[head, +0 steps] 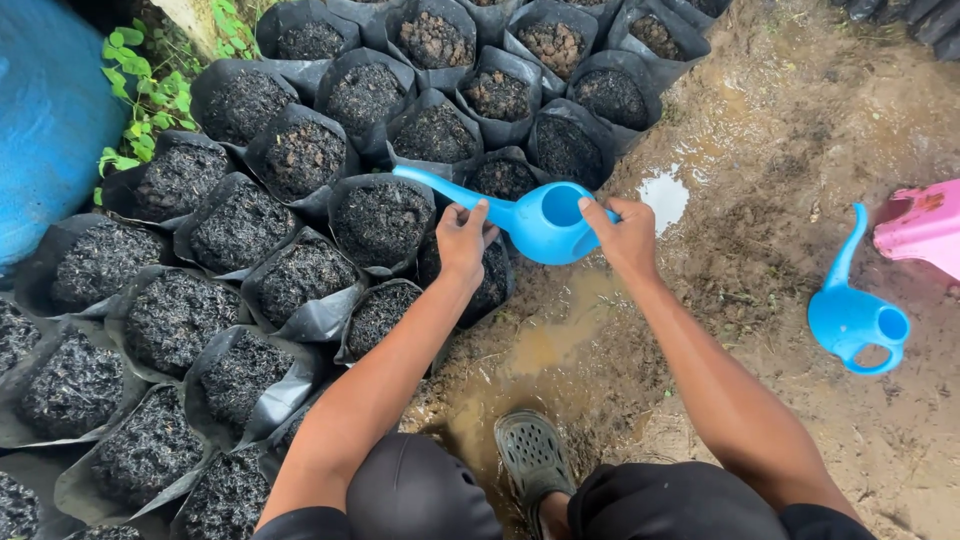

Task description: Watering soil in black polybags using a small blue watering can in an outdoor nursery setting.

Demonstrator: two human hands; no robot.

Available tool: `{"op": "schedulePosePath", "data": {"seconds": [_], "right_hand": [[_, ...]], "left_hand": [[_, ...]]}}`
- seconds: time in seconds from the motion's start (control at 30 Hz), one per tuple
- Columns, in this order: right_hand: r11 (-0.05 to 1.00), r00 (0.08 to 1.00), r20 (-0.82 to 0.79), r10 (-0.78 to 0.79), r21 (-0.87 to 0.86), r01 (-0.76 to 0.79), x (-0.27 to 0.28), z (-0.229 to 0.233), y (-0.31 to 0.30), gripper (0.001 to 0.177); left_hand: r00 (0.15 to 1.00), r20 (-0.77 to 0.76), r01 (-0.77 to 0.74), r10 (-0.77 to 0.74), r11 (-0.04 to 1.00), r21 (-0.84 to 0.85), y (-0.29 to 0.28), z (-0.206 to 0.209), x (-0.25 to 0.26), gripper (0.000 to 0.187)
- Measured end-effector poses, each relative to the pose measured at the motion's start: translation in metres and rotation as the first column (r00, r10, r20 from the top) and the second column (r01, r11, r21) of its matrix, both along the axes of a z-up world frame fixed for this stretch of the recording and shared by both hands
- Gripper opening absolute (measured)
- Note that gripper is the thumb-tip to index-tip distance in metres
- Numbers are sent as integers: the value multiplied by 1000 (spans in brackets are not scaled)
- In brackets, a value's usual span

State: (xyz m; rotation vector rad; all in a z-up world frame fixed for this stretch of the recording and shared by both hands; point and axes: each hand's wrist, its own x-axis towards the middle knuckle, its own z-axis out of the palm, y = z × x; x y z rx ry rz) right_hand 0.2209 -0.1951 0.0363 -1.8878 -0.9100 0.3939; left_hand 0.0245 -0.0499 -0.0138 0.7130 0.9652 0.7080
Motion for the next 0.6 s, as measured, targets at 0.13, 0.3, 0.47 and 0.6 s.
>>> {"op": "schedulePosePath", "data": {"seconds": [0.13, 0.3, 0.47, 0.6], "right_hand": [[1000, 1000, 7, -2, -3, 2, 2, -5, 2, 59], [1000, 1000, 11, 9, 17, -9, 0, -3, 6, 59], [998, 999, 12, 38, 42, -38, -8, 7, 11, 59], [996, 998, 11, 67, 62, -68, -11, 8, 15, 57]], "left_hand": [[1000, -2, -6, 6, 1000, 3, 3, 1, -1, 64], [1000, -16, -3, 3, 1000, 22, 5, 11, -5, 48], [1000, 3, -21, 21, 999, 37, 10, 3, -7, 41], [998, 4, -66, 66, 998, 24, 15, -2, -8, 39]]}}
